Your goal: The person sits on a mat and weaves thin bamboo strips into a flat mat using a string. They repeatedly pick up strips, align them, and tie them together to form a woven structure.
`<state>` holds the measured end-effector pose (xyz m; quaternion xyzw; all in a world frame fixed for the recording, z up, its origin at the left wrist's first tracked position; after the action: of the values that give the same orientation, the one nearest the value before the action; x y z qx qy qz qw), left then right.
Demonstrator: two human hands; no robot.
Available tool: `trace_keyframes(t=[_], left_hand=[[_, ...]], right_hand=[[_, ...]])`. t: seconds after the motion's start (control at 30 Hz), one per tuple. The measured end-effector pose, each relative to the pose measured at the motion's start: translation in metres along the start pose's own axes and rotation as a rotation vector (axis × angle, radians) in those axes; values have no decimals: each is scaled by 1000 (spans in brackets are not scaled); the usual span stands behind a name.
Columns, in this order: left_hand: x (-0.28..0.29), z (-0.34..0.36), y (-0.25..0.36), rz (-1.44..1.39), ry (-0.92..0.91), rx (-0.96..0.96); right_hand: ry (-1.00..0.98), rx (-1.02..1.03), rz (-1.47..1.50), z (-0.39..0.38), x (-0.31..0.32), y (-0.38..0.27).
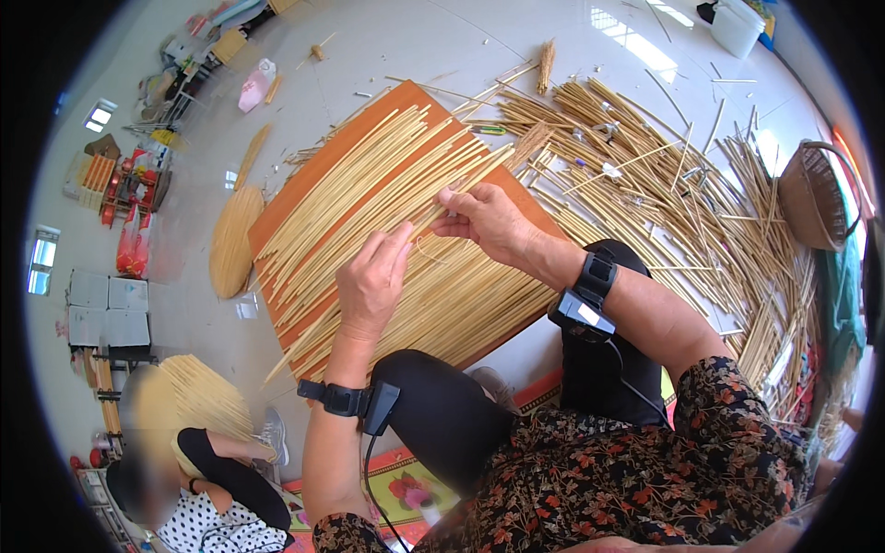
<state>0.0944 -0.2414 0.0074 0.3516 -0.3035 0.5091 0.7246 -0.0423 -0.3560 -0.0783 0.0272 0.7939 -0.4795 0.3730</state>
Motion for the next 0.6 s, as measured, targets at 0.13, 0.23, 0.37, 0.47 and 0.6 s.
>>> trace_keyframes(t=[0.13,0.23,0.37,0.47,0.6], left_hand=[[-5,6,-1,-81,31,0],[-8,4,-7,-102,49,6],[-7,-1,-16,-107,53,25],[-3,-7,-24,-106,33,63],[0,-12,-29,-141,40,69]], right_hand=[[-19,22,-28,1,1,1],[-4,4,-50,2,-1,1],[130,26,-13,-1,-3,-2],[186,95,15,3,2,-7],[179,127,26,1,0,-7]])
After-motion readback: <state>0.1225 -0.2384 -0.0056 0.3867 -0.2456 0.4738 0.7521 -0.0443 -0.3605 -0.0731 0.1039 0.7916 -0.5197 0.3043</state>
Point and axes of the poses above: each hand's wrist, its own z-axis towards the middle knuckle, its own x-axis out of the back of the hand, y = z × x, the point moved 6 cm from there along z, towards the middle knuckle, and after that the axes turned 5 degrees about y, right-handed, at the moved point
